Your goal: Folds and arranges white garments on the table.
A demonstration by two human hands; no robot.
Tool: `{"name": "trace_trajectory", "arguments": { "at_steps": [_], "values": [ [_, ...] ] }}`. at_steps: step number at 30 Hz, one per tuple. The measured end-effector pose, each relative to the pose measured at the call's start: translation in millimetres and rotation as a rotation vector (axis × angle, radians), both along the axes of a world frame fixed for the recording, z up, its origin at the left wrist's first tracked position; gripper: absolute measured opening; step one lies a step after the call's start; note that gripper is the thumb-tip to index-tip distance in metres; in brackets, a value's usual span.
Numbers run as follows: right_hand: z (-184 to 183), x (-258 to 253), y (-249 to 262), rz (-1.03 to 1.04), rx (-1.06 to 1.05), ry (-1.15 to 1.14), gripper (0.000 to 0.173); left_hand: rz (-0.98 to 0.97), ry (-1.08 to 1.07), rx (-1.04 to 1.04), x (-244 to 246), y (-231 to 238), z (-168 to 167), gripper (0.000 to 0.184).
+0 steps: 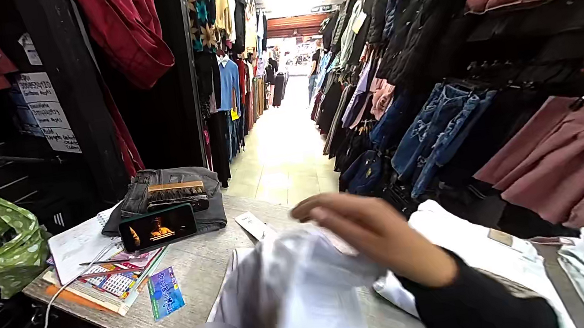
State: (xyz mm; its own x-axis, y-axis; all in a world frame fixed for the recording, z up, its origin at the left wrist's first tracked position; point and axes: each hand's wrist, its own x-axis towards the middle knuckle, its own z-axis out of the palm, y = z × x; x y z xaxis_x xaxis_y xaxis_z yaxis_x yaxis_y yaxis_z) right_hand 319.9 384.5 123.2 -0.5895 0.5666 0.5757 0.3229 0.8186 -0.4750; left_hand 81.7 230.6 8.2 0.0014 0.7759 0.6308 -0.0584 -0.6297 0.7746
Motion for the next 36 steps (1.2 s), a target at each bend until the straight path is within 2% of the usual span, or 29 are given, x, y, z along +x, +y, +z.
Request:
{"name": "trace_trajectory", "arguments": {
  "at_steps": [2,3,5,8,10,12,15,19,25,34,36],
  "values": [
    [-1.7,22.0,-21.0,-0.028,-0.165,0.139,0.021,-0.203,-0.43,-0.108,-1.7,6.8,-4.1,0.018],
    [-12.2,23.9,-28.9,-0.016,-0.255,0.08,0.022,-0.246,-0.565,-0.152,-1.1,8.0,-0.8,0.018],
    [-42.9,8.1,-36.6,-0.001,-0.334,-0.168,0.028,-0.302,-0.678,-0.168,-0.5,8.3,3.3,0.018],
    [-95.7,-28.1,-32.7,-0.064,-0.349,-0.29,0.04,-0.381,-0.662,-0.134,-3.0,8.6,1.8,0.021],
    [-106.9,-47.7,-36.2,-0.059,-0.411,-0.252,0.039,-0.409,-0.612,-0.096,-3.6,7.8,4.4,0.024],
    [-105.8,-51.2,-34.9,0.004,-0.498,-0.163,0.03,-0.42,-0.561,-0.034,-1.8,7.3,11.2,0.026],
    [-90.7,-22.8,-15.8,0.015,-0.513,-0.011,0.025,-0.44,-0.496,0.017,-3.6,4.9,15.6,0.03],
    [-73.9,18.9,7.4,-0.024,-0.682,0.04,0.02,-0.439,-0.574,-0.013,1.2,7.0,7.0,0.024],
    [-74.9,19.4,11.6,0.011,-0.713,0.049,0.019,-0.411,-0.649,-0.092,6.4,7.7,4.4,0.018],
    [-75.9,21.0,14.1,0.014,-0.701,-0.027,0.021,-0.476,-0.675,-0.07,6.0,7.7,1.9,0.02],
    [-80.1,18.3,15.5,0.006,-0.7,-0.082,0.022,-0.421,-0.635,-0.051,8.3,8.5,3.7,0.021]
  ]
}}
